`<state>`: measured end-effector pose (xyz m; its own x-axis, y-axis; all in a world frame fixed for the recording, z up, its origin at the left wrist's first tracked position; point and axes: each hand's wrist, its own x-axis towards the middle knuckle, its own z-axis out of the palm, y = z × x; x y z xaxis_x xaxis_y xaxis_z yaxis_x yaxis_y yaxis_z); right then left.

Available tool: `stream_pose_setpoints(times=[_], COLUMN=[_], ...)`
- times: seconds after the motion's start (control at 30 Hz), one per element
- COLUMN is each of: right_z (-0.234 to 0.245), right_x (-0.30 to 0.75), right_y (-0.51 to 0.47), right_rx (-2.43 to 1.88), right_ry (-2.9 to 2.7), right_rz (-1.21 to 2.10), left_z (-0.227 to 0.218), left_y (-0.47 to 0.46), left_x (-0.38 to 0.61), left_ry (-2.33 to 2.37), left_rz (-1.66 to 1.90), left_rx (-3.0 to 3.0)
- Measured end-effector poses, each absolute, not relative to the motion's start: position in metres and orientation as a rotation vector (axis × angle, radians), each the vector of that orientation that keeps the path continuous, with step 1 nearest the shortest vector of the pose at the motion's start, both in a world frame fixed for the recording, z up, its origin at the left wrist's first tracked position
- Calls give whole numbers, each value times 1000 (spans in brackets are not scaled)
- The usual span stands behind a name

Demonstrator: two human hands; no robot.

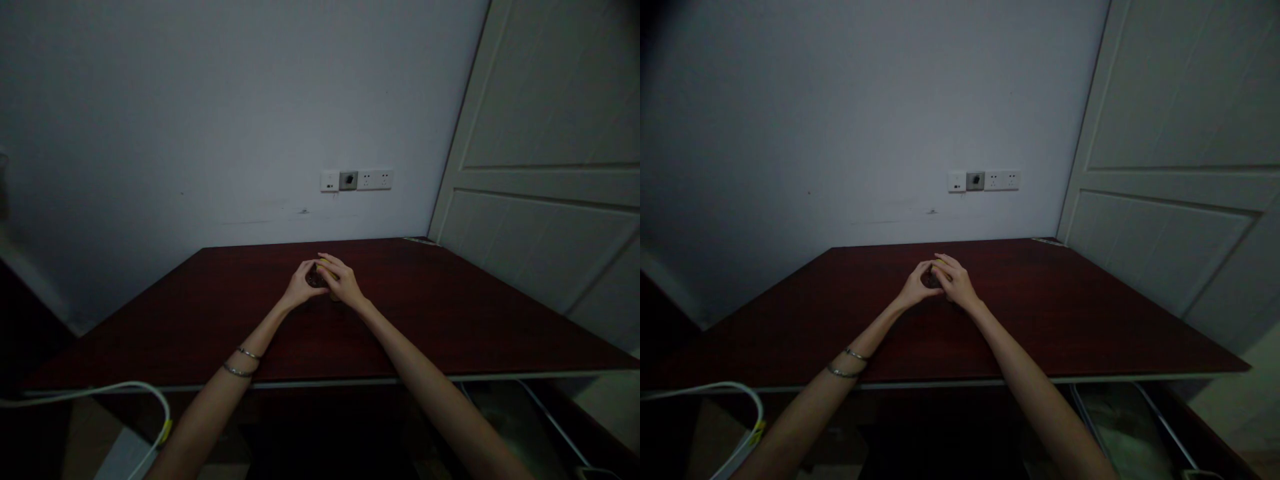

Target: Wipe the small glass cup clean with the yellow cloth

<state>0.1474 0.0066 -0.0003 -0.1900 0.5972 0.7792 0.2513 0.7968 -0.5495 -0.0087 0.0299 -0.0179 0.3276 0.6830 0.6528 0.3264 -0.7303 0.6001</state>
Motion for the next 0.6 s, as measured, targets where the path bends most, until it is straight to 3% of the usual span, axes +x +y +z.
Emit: stream_pose_setpoints(times=[0.27, 0.6], right_z=[-5, 0], right_x=[144, 147], right_y=[19, 4], right_rx=[-809, -621], right_ry=[-1550, -1920], right_rz=[464, 170], left_z=[-16, -19], left_y=[22, 28], left_x=[-4, -6], left_ry=[909, 986], left_rz=[1304, 1406], left_rx=[2368, 2309])
